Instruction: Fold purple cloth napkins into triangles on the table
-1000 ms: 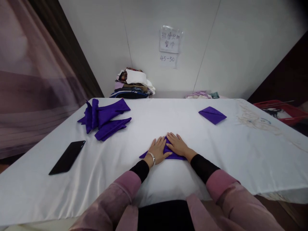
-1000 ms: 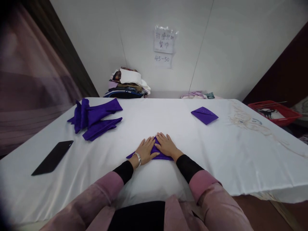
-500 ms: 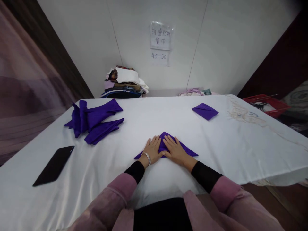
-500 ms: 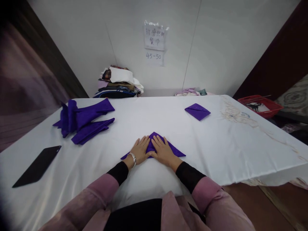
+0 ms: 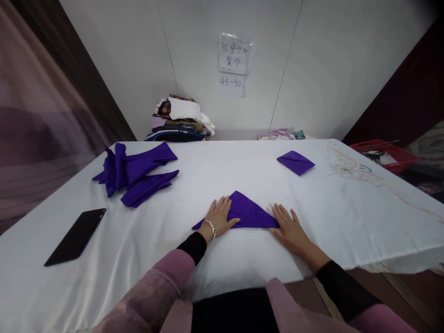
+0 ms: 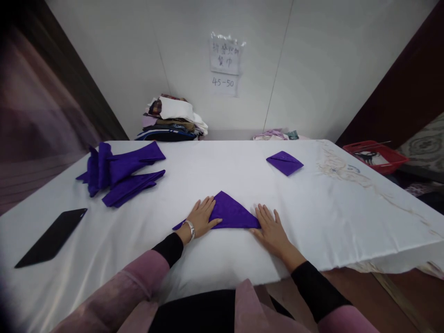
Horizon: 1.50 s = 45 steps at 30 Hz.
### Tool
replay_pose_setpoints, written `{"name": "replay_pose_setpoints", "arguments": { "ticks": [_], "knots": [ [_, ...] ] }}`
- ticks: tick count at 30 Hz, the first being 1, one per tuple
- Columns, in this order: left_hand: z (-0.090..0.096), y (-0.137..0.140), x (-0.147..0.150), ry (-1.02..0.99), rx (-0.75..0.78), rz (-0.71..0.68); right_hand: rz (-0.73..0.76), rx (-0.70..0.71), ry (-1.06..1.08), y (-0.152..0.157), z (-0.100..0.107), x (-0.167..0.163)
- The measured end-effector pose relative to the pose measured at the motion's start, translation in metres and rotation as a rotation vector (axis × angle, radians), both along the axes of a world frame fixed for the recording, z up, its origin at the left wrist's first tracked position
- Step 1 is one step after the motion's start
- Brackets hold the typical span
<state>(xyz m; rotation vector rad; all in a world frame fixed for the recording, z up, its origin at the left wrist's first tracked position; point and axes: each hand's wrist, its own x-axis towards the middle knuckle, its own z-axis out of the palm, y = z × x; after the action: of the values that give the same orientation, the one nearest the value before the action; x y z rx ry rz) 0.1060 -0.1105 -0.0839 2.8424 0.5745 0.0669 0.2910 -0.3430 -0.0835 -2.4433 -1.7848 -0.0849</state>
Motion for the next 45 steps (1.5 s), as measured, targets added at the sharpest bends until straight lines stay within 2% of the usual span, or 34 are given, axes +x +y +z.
{"name": "replay_pose_setpoints", "arguments": {
  "ticks": [2,5,7,9,12,17,20,22,25,30,34,37,41,45],
  "knots": [
    [-0.001,0.000,0.000,-0.002,0.006,-0.005,0.036,0.028,-0.011,0.008,0.007,-0.012],
    [-0.004,0.001,0.000,-0.002,0.031,-0.009,0.192,0.018,0.015,0.028,0.013,-0.035],
    [-0.005,0.002,0.000,0.003,0.046,-0.008,0.278,-0.009,0.045,0.038,0.013,-0.045],
    [-0.005,0.002,0.000,0.009,0.048,-0.007,0.294,-0.030,0.064,0.040,0.010,-0.047],
    [-0.005,0.002,0.000,0.011,0.034,-0.008,0.263,-0.053,0.062,0.027,0.004,-0.034],
    [-0.003,0.001,0.000,0.002,0.013,-0.010,0.219,-0.082,0.015,-0.020,-0.005,0.001],
    [-0.001,0.001,0.000,0.004,0.015,-0.007,0.117,-0.047,-0.039,-0.042,-0.006,0.012],
    [-0.001,0.000,0.000,0.014,0.018,-0.006,0.065,0.000,-0.072,-0.044,-0.003,0.008],
    [-0.001,0.000,0.000,0.021,0.025,-0.009,0.122,0.057,-0.084,-0.024,0.005,-0.014],
    [-0.007,0.001,0.000,0.002,0.053,-0.008,0.343,0.081,-0.035,0.046,0.015,-0.059],
    [-0.010,0.003,0.000,-0.006,0.055,-0.014,0.366,0.071,0.012,0.090,0.014,-0.063],
    [-0.010,0.003,0.001,-0.010,0.031,-0.007,0.346,0.024,0.054,0.104,0.008,-0.055],
    [-0.003,0.002,0.001,-0.025,-0.053,-0.012,0.342,-0.013,0.072,0.104,0.001,-0.048],
    [0.005,0.007,-0.019,-0.098,-0.129,0.035,0.333,-0.046,0.084,0.102,0.002,-0.049]
  ]
}}
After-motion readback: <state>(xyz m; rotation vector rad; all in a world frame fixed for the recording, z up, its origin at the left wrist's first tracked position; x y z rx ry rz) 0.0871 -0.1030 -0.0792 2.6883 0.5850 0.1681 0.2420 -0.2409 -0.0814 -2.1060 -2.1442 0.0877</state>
